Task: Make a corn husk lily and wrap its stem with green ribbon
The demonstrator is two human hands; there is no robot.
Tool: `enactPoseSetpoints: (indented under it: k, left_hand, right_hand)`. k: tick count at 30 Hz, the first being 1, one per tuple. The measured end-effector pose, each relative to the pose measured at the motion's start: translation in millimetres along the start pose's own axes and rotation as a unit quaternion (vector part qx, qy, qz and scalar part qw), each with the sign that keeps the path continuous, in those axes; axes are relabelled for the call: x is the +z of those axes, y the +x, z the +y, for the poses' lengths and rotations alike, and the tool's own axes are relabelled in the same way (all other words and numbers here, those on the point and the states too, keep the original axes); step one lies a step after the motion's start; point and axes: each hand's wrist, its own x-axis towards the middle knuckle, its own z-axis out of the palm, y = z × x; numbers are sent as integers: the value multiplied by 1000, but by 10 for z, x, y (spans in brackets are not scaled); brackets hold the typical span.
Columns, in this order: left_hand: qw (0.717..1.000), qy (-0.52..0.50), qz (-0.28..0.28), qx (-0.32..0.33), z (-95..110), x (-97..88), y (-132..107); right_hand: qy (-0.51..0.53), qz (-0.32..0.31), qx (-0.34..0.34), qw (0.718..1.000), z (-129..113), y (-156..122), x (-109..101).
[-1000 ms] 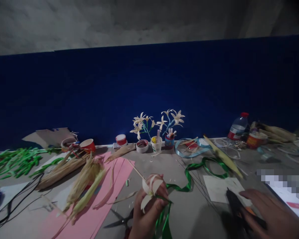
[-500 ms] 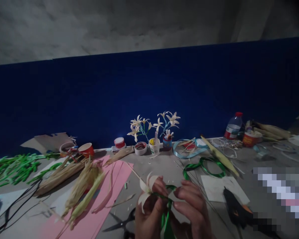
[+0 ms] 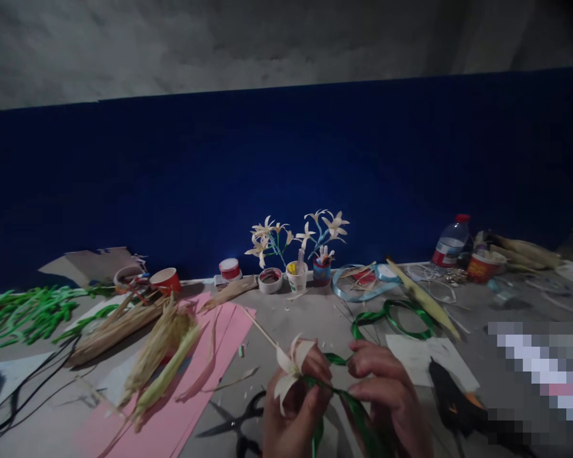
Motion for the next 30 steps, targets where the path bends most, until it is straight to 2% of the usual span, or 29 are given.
enactPoseSetpoints:
  k: [2, 3, 5, 7, 12, 16, 22, 26, 30]
  left_hand:
    - [1000, 12, -9, -1, 10, 11, 17]
    - [1000, 15, -13, -5, 15, 14, 24]
    - [1000, 17, -23, -8, 28, 17, 35]
    - [999, 18, -34, 2, 41, 13, 41]
    - [997, 56, -42, 28, 69, -18, 49]
    - [996, 29, -75, 28, 110, -34, 67]
    - [988, 61, -144, 0, 193, -82, 111]
    - [981, 70, -172, 56, 157, -131, 150]
    - [975, 75, -186, 94, 74, -160, 189]
  right_hand:
    - [117, -11, 113, 987, 32, -12, -8]
    - [186, -3, 175, 967, 42, -25, -7]
    - [314, 13, 292, 903, 40, -53, 2]
    - [391, 24, 363, 845, 7, -60, 12]
    - [451, 47, 448, 771, -148, 23, 36]
    - [507, 38, 481, 714, -226, 71, 80]
    - [523, 29, 500, 689, -164, 14, 166]
    - [512, 16, 548, 662, -131, -22, 184]
    - [481, 7, 575, 662, -151, -54, 197]
